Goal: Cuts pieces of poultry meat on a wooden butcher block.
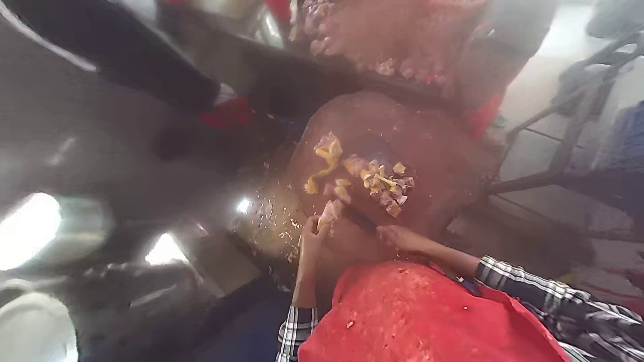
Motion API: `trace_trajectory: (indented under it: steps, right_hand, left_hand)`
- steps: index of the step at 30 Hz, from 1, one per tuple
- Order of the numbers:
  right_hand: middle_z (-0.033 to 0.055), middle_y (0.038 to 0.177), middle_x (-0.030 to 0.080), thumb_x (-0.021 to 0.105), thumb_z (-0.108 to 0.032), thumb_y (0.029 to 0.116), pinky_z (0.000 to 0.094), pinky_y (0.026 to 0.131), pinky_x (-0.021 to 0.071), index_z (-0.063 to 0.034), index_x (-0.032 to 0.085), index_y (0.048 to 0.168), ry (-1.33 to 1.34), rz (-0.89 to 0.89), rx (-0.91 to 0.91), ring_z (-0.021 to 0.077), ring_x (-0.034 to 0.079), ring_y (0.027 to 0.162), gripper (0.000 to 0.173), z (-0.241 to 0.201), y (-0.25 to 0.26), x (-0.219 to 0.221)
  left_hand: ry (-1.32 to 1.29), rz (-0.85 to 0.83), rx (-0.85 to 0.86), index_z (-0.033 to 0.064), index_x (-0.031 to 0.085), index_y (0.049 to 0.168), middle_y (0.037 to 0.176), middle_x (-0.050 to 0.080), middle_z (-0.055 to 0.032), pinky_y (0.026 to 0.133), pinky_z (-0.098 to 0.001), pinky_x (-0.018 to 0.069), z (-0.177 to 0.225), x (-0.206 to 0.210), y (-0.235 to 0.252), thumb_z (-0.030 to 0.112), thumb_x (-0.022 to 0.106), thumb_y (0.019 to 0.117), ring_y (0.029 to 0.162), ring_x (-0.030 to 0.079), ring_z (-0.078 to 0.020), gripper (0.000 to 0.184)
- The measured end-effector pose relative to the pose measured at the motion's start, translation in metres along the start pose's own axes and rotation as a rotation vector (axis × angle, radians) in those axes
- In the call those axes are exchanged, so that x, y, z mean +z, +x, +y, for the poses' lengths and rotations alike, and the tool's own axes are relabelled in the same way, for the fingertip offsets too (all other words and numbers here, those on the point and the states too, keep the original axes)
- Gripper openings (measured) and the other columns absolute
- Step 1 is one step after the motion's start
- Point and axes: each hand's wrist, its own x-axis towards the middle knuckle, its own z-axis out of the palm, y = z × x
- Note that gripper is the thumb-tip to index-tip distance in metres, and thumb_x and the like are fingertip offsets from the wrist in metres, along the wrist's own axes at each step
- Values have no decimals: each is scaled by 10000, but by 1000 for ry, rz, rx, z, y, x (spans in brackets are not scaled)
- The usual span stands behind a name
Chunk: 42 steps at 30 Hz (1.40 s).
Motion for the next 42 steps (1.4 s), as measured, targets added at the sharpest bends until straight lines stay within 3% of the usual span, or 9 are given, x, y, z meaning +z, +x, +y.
trace_trajectory:
  steps: [3,9,14,23,27,33,36,39,42]
  right_hand:
    - [136,901,622,270,-692,1035,547,762,534,-87,618,1154,-88,136,-22,290,638,823,708,-40,-3,-8]
    - [55,1004,659,266,-708,1022,401,826,569,-127,591,1324,-66,155,-507,146,650,895,732,-136,-23,6]
    - [167,899,645,293,-684,1036,584,781,544,-46,629,1054,-336,2,-97,324,666,854,721,-57,37,39]
    - [76,1099,691,297,-669,1039,466,894,578,-165,547,1409,-207,180,-326,185,683,986,674,-91,3,37]
    - [120,867,602,255,-658,1056,482,682,529,-90,614,1153,-140,69,49,255,613,736,678,-51,34,25]
    - [119,900,669,312,-690,1029,579,771,557,-147,567,1287,-406,109,-95,307,684,847,653,-62,6,14]
    - [162,948,643,320,-646,1054,560,812,529,-62,619,1221,-121,-105,-46,295,646,867,677,-49,18,27]
    - [148,998,658,261,-618,1074,506,829,544,-45,648,1201,96,-120,18,253,652,898,703,-40,34,35]
    - [136,1030,657,261,-569,1093,458,786,547,-57,621,1287,221,11,113,229,642,859,656,-48,26,20]
  left_hand:
    - [370,55,-110,116,642,1311,1108,723,-94,903,-496,586,-56,21,-3,443,729,927,995,704,-226,511]
    - [397,282,-14,71,693,1145,1020,718,-92,857,-471,588,-94,46,-12,341,772,899,916,697,-213,373]
    - [504,251,-113,54,694,1177,1121,709,-134,938,-528,561,-95,47,-7,418,704,940,1049,690,-277,434]
    - [418,225,-22,77,688,1168,1135,686,-107,908,-468,575,-101,41,-12,326,740,905,1012,678,-222,366]
    - [560,156,-109,108,694,1193,1149,700,-113,915,-548,557,-86,41,-3,360,707,919,1050,683,-277,372]
    - [-424,160,27,-63,508,1360,1155,692,-196,836,-445,633,-78,35,-4,97,564,1029,950,725,-270,373]
    - [-310,214,-4,-46,575,1255,1020,714,-162,776,-419,631,-62,31,-20,143,513,1060,856,724,-237,279]
    - [-8,-55,-12,19,493,1465,1408,592,-166,1043,-432,540,-61,42,-21,243,596,1024,1240,626,-238,505]
    - [245,-292,144,56,371,1583,1652,301,-202,1242,-481,310,-51,76,-5,434,600,992,1535,297,-312,738]
